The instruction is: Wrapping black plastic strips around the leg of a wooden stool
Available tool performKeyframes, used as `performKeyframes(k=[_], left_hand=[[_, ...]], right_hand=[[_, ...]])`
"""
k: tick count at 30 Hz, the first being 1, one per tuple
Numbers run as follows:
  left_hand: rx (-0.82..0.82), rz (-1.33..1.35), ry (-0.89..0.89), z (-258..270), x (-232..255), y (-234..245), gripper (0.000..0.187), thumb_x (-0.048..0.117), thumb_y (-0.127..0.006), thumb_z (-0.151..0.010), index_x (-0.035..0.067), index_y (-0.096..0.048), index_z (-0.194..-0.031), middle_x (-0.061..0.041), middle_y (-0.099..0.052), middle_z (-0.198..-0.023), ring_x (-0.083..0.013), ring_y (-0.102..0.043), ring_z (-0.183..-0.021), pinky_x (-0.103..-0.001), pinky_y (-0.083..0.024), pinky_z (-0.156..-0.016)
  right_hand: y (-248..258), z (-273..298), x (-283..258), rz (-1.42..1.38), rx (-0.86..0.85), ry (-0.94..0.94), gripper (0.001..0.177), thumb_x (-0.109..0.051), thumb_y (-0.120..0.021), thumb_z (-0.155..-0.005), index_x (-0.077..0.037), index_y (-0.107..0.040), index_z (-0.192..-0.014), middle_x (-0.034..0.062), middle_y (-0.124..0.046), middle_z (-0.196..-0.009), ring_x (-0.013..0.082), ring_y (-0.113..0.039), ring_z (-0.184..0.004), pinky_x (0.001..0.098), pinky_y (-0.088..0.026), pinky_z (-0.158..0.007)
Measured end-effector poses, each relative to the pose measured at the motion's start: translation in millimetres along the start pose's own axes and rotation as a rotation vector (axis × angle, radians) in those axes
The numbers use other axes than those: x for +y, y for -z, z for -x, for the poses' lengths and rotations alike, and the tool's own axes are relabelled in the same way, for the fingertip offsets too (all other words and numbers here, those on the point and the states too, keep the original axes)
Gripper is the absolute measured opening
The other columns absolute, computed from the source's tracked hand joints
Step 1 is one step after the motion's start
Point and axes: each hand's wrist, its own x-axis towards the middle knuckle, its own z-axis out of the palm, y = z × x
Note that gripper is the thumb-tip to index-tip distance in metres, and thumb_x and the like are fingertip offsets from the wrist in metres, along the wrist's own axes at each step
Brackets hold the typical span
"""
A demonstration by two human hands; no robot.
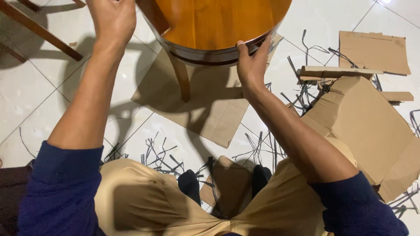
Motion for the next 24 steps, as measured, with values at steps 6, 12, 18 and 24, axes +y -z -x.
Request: performKeyframes(k=[6, 12, 18, 24], left_hand=[[-0.012, 0.035, 0.019, 15.2, 5.2, 3.4, 0.022, 0.009, -0.071, -0.11, -0.006, -0.064, -0.097, -0.013, -0.065, -0.087, -0.0198, -0.058, -0.074, -0.035, -0.055, -0.065], [-0.041, 0.087, 0.026, 24.5, 13.4, -0.4, 0.021, 0.01, -0.07, -0.111, -0.007, -0.063, -0.099, -0.013, -0.064, -0.089, -0.0204, -0.057, -0.076, -0.036, -0.054, -0.069], [-0.062, 0.132, 0.027, 31.7, 18.4, 4.4, 0.02, 0.01, -0.069, -0.111, -0.007, -0.062, -0.102, -0.014, -0.064, -0.091, -0.0211, -0.057, -0.078, -0.036, -0.054, -0.072], [-0.082, 0.171, 0.029, 28.4, 26.2, 6.9, 0.02, 0.01, -0.067, -0.112, -0.008, -0.061, -0.104, -0.014, -0.063, -0.093, -0.0218, -0.056, -0.081, -0.037, -0.053, -0.075]], right_hand=[[4.6, 4.3, 5.6, 0.068, -0.083, 0.141, 0.071, -0.026, -0.055, -0.104, 0.002, -0.013, -0.154, 0.0294, -0.045, -0.145, 0.0469, -0.049, -0.136, 0.0619, -0.043, -0.113], [7.8, -11.7, 22.9, 0.167, -0.053, 0.252, 0.081, -0.036, -0.057, -0.108, 0.008, -0.008, -0.156, 0.0304, -0.047, -0.138, 0.0458, -0.051, -0.132, 0.059, -0.044, -0.111], [8.2, -55.2, 52.3, 0.173, -0.125, 0.295, 0.08, -0.04, -0.055, -0.11, -0.004, -0.003, -0.159, 0.0347, -0.043, -0.155, 0.0538, -0.048, -0.141, 0.0696, -0.044, -0.11], [13.7, -78.0, 35.5, 0.09, -0.233, 0.182, 0.079, -0.036, -0.065, -0.108, -0.018, -0.009, -0.161, 0.0292, -0.03, -0.164, 0.0505, -0.034, -0.148, 0.0661, -0.04, -0.115]])
